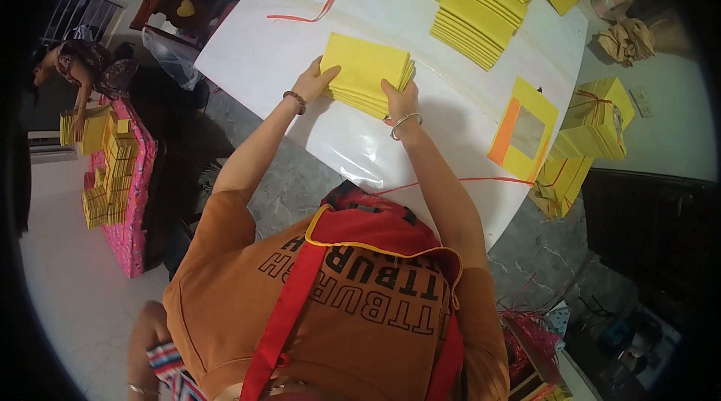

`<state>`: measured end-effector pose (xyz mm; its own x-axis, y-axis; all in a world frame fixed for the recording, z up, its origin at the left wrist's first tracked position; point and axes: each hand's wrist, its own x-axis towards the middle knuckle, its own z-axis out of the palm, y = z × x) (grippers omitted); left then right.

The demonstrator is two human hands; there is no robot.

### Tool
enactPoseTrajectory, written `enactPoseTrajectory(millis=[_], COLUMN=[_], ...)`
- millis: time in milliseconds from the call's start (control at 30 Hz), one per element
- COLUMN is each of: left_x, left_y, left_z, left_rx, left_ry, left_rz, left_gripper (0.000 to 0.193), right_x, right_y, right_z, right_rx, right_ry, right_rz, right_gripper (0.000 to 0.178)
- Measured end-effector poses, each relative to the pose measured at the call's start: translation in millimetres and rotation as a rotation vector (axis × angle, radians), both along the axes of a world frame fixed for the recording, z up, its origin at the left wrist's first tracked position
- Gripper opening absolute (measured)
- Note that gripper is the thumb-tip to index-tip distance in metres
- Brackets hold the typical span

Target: Folding, stacking, and tying bundles of yellow joss paper.

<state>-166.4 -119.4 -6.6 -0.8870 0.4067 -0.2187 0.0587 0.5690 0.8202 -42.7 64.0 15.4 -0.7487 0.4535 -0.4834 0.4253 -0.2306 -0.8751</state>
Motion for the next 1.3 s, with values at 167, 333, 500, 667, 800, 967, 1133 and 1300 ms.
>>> enactPoseTrajectory(millis=[167,333,500,667,800,967,1133,1300], left_x=[-8,-16,-7,1,36,45,42,43], left_y=[11,16,27,17,23,23,32,27], left_z=[18,30,31,24,42,21,-29,-15], left_rx=[0.083,0.278,0.332,0.649,0.865,0.498,0.068,0.134], left_ry=[-0.262,-0.760,-0.770,-0.589,-0.380,-0.026,0.173,0.386], left_rz=[0.072,0.025,0.027,0.043,-0.217,-0.515,-0.612,-0.667], left_gripper=[0.081,0.054,0.051,0.109,0.106,0.104,0.102,0.102], right_x=[-2,-5,-4,18,49,77,81,81], right_y=[11,28,38,46,59,70,78,80], right_z=[-2,-1,-4,3,-6,-12,-47,-55], right_rx=[-0.135,-0.266,-0.290,-0.391,-0.315,0.149,0.785,0.827], right_ry=[-0.108,-0.156,-0.180,0.117,0.532,0.486,0.430,0.413], right_rz=[0.131,0.210,0.189,0.333,0.161,0.374,0.630,0.676], right_gripper=[0.064,0.055,0.052,0.064,0.093,0.114,0.108,0.096])
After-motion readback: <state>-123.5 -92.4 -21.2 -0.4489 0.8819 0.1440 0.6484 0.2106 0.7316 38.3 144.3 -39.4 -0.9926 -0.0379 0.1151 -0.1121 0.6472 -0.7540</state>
